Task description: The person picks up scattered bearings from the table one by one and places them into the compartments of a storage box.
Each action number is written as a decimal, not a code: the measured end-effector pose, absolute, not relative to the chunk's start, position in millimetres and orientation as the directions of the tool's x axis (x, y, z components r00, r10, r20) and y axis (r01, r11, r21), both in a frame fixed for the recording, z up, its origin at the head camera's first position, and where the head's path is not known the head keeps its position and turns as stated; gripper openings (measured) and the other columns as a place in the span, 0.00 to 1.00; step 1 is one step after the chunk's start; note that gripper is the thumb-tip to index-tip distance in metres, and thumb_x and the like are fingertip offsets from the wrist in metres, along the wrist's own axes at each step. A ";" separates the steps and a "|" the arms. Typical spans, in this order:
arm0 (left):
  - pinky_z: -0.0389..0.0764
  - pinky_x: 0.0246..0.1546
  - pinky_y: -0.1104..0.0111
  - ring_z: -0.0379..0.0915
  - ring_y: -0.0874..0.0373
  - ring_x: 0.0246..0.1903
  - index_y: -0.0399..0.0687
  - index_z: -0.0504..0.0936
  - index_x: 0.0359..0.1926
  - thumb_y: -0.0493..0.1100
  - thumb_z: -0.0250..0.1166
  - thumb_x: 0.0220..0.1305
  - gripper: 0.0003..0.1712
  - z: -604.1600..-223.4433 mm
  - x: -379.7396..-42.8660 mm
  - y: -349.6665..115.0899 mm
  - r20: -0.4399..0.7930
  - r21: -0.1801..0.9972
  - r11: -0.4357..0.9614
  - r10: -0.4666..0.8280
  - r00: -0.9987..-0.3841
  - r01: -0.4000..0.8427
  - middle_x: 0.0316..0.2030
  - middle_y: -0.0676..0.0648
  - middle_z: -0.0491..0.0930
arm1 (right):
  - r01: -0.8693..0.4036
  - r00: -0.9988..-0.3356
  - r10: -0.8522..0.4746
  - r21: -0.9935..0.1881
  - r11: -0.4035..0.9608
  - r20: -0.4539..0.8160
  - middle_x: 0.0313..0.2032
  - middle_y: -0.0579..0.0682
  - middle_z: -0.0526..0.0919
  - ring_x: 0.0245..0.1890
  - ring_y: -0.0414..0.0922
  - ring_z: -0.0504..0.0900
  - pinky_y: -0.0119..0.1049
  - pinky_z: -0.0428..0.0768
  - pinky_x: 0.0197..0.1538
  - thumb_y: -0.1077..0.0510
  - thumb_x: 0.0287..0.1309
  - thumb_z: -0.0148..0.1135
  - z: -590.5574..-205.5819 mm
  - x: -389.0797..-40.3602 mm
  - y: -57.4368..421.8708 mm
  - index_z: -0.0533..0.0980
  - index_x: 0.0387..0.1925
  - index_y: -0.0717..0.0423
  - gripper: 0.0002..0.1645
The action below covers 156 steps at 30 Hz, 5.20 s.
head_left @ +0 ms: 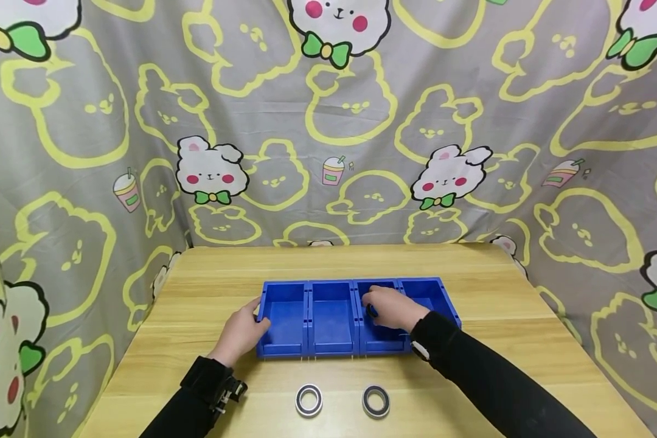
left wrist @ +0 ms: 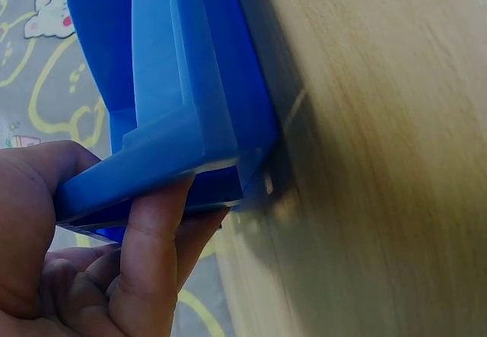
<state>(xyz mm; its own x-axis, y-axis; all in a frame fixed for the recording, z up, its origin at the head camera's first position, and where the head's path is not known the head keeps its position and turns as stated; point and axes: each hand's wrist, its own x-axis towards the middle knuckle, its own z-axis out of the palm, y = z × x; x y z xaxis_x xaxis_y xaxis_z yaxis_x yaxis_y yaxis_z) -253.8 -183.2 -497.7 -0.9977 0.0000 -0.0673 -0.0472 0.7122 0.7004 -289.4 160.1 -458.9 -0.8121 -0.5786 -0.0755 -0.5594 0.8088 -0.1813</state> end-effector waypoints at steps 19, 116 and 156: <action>0.66 0.17 0.66 0.65 0.58 0.15 0.36 0.63 0.73 0.40 0.61 0.64 0.37 -497.8 -253.9 -182.2 -0.073 0.704 0.708 -0.012 -0.997 -0.060 0.22 0.47 0.75 | -0.564 -0.816 -0.576 -0.147 0.813 -0.052 0.33 0.52 0.79 0.36 0.49 0.80 0.47 0.80 0.47 0.66 0.42 0.79 -485.4 -300.8 155.5 0.81 0.35 0.60 0.16; 0.74 0.56 0.43 0.70 0.33 0.60 0.33 0.63 0.72 0.53 0.60 0.72 0.38 -482.2 -233.5 -170.1 0.185 0.465 0.881 0.007 -0.983 0.094 0.62 0.28 0.71 | 0.093 -0.990 0.038 -0.424 0.901 -0.135 0.53 0.82 0.73 0.51 0.70 0.79 0.61 0.78 0.51 0.62 0.70 0.48 -495.8 -279.5 287.5 0.48 0.68 0.80 0.35; 0.78 0.50 0.68 0.71 0.60 0.58 0.64 0.74 0.67 0.56 0.65 0.67 0.28 -495.0 -155.2 -21.7 0.028 0.111 0.534 0.841 -0.540 0.838 0.58 0.53 0.76 | 0.126 -0.988 0.069 -0.482 0.867 -0.135 0.55 0.83 0.70 0.51 0.70 0.78 0.62 0.78 0.50 0.62 0.70 0.45 -498.2 -275.6 290.4 0.47 0.69 0.79 0.36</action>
